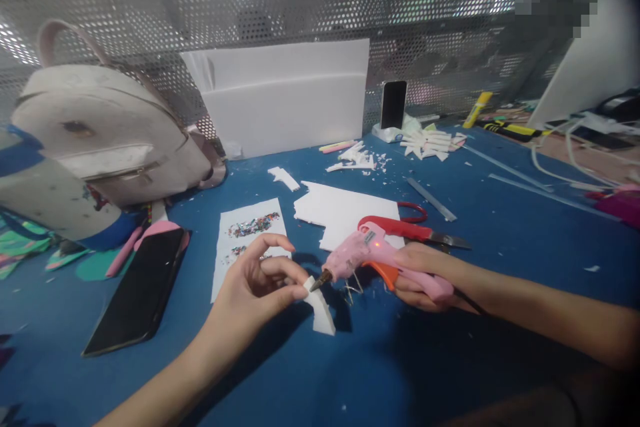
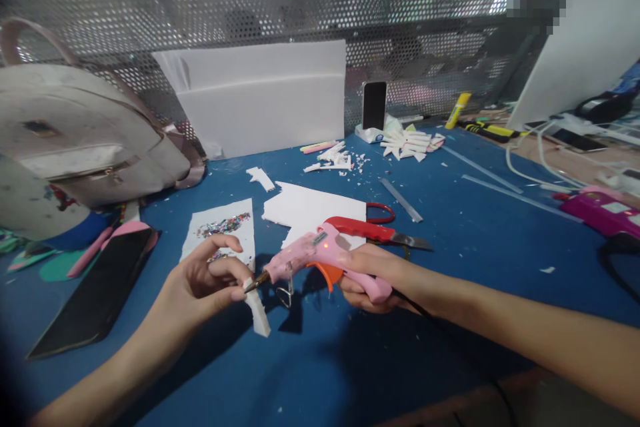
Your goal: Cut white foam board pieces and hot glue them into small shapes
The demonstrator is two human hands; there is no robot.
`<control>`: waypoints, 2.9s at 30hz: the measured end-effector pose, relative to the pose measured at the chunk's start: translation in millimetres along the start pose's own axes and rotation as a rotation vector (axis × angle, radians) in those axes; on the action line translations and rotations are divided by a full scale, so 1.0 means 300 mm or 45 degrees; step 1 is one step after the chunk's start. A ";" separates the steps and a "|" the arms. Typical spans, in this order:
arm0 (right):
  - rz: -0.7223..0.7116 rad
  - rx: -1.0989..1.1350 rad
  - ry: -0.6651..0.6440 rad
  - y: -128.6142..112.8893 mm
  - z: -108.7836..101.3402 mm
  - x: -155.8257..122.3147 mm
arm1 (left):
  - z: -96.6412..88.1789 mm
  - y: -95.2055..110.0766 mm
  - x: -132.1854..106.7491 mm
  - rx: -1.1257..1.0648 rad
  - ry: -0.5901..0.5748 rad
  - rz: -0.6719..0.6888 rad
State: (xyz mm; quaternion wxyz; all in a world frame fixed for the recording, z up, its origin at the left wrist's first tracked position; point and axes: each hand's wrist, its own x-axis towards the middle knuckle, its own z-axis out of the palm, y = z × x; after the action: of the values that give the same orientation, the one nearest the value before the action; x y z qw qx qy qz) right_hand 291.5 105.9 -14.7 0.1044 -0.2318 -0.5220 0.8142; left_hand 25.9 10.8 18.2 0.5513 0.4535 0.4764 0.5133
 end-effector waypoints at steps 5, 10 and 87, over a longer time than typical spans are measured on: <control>-0.016 -0.043 -0.022 -0.004 0.002 -0.003 | -0.013 -0.008 0.008 -0.038 0.023 0.008; 0.011 -0.056 -0.052 0.010 -0.009 0.006 | -0.026 -0.014 0.014 -0.057 0.033 0.034; 0.011 0.336 -0.105 -0.013 -0.036 -0.002 | -0.021 -0.013 0.021 -0.099 0.277 0.111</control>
State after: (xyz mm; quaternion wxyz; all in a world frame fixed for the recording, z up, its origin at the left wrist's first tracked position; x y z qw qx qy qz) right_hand 297.0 116.1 -14.9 0.1089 -0.1848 -0.4134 0.8849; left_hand 20.4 16.9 13.2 0.4908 0.3936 0.4929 0.6010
